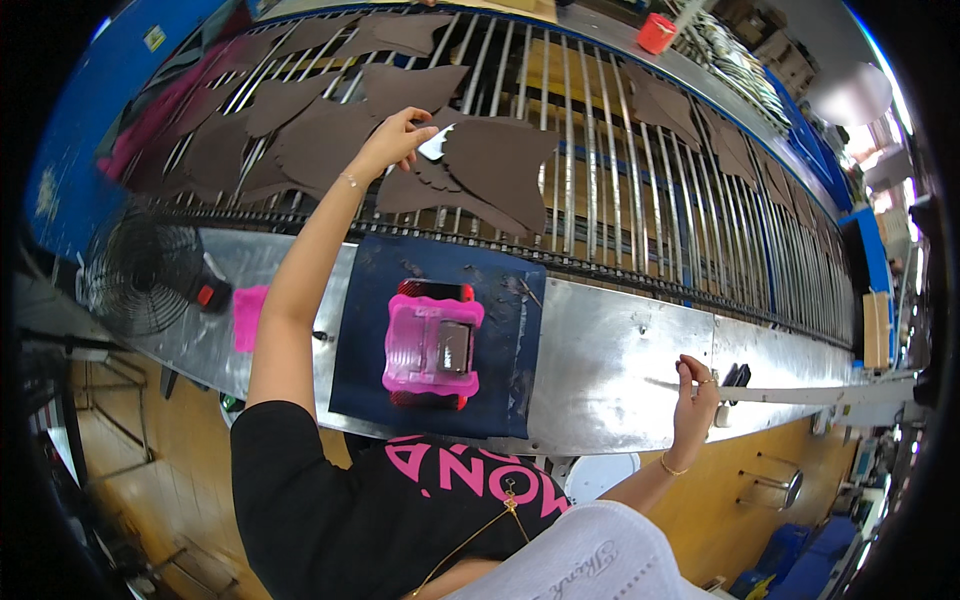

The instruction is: The person repeatedly picks up brown fabric pieces from a conveyor belt and stacks them on a metal table. The person handles the pieces one at a time, aligning them into a neat pile.

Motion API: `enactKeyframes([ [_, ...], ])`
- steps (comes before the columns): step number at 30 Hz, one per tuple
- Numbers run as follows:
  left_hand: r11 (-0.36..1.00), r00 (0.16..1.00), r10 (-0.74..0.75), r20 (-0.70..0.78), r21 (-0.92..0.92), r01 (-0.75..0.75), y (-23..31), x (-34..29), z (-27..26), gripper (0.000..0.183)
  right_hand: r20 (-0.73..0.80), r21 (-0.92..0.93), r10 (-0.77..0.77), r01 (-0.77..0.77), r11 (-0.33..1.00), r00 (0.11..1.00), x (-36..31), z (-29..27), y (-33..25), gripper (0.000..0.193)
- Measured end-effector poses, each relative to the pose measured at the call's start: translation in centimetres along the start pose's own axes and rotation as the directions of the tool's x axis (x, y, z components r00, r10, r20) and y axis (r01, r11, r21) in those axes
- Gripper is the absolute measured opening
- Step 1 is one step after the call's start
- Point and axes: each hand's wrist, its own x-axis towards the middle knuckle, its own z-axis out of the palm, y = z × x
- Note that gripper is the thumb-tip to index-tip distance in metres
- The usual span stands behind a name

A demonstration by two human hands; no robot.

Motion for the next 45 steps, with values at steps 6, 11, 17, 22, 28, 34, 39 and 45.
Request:
enactKeyframes([
  [6, 0.977, 0.958, -0.106, 0.267, -0.153, 0.151, 1.0, -16.0, -6.1, 0.044, 0.157, 0.122, 0.004, -0.023, 0.992, 0.988, -0.6, 3.2, 0.1, 0.019],
  [11, 0.902, 0.923, -0.317, 0.217, -0.232, 0.365, -2.1, -29.7, -10.0, 0.027, 0.319, 0.113, -0.155, 0.125, 0.986, 0.935, -0.8, 6.1, -1.0, 0.022],
  [17, 0.804, 0.905, -0.39, 0.17, -0.417, 0.425, -7.3, -42.0, -11.7, 0.024, 0.516, 0.133, -0.214, 0.17, 0.976, 0.829, -0.6, 10.7, -0.8, 0.024],
  [22, 0.745, 0.927, -0.347, 0.146, -0.557, 0.366, -9.0, -45.0, -10.4, 0.024, 0.494, 0.172, -0.246, 0.184, 0.968, 0.834, -1.8, 13.4, 1.2, 0.023],
  [28, 0.808, 0.908, -0.386, 0.16, -0.415, 0.417, -7.7, -43.7, -10.3, 0.025, 0.368, 0.146, -0.309, 0.273, 0.951, 0.877, -3.6, 15.1, 1.6, 0.019],
  [34, 0.842, 0.889, -0.306, 0.339, -0.34, 0.419, -7.2, -41.7, -7.7, 0.032, 0.262, 0.132, -0.302, 0.276, 0.952, 0.916, -5.8, 15.2, 2.5, 0.02],
  [39, 0.837, 0.899, -0.338, 0.279, -0.348, 0.422, -7.2, -42.8, -6.2, 0.028, 0.253, 0.074, -0.364, 0.357, 0.931, 0.896, -6.1, 15.4, 1.4, 0.021],
  [45, 0.814, 0.916, -0.4, 0.025, -0.45, 0.367, -6.5, -41.7, -6.4, 0.026, 0.239, 0.049, -0.342, 0.34, 0.939, 0.909, -6.0, 15.1, 1.6, 0.021],
])
